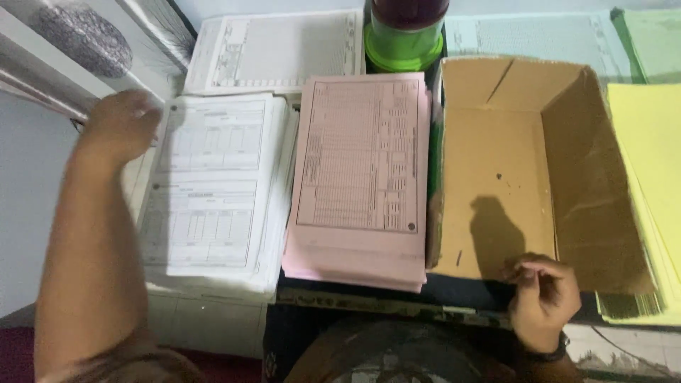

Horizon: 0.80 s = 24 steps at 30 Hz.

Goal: Sorting and organizing different colored stacks of paper into a cardboard box and separate piles on a desk.

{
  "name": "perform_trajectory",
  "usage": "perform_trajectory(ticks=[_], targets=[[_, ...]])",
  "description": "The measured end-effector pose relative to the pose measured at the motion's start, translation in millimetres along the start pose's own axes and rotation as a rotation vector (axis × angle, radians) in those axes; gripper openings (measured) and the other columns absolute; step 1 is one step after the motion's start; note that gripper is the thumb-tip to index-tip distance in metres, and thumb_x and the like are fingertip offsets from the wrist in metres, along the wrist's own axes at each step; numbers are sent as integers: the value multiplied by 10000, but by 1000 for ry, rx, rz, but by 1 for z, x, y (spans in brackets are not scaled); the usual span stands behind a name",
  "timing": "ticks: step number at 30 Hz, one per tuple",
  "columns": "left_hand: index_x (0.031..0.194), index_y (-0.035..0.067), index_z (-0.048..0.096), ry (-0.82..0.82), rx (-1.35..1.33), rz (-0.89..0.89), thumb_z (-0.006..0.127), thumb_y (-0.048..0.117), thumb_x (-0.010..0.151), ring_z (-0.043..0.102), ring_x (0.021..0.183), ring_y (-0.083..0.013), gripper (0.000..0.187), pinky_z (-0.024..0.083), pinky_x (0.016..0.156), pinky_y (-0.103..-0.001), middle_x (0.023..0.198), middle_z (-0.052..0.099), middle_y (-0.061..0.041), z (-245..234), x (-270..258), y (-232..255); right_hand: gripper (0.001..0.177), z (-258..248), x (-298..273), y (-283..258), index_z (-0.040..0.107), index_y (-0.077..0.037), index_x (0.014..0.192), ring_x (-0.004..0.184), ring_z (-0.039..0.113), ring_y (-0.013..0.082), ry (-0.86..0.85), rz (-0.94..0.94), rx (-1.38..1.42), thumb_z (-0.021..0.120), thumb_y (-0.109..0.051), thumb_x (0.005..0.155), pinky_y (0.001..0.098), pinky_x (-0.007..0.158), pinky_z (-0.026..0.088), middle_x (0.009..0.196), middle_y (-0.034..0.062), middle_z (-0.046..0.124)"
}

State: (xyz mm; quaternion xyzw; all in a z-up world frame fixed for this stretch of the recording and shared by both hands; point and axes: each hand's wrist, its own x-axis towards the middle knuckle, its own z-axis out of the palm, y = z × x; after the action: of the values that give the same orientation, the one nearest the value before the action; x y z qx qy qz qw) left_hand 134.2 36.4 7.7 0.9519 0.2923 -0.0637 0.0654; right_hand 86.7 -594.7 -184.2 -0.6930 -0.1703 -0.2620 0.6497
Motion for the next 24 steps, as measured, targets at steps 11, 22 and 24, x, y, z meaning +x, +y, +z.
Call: perform_trajectory(ticks=[11,22,24], targets=[[1525,26,467,-194,-78,-166,696,606,867,523,1344,-412,907,454,1061,-478,1525,500,-200,61,192,70,123,6,-23,33,665,22,1066,806,640,164,139,106,-288,596,-80,1067,256,802,511,1000,151,696],[1636,78,132,-284,-217,-446,742,615,811,371,1464,-426,1158,394,1130,-589,1658,290,-169,11,150,117,168,-3,-36,54,579,-22,1103,732,647,173,177,359,-193,634,-176,1065,240,743,528,905,146,644],[1632,83,212,-324,-276,-480,713,609,873,417,1434,-442,1050,400,1106,-611,1632,354,-177,-1,135,121,195,-10,-39,60,576,-23,1098,727,651,183,180,333,-192,635,-205,1057,249,752,536,881,154,646]])
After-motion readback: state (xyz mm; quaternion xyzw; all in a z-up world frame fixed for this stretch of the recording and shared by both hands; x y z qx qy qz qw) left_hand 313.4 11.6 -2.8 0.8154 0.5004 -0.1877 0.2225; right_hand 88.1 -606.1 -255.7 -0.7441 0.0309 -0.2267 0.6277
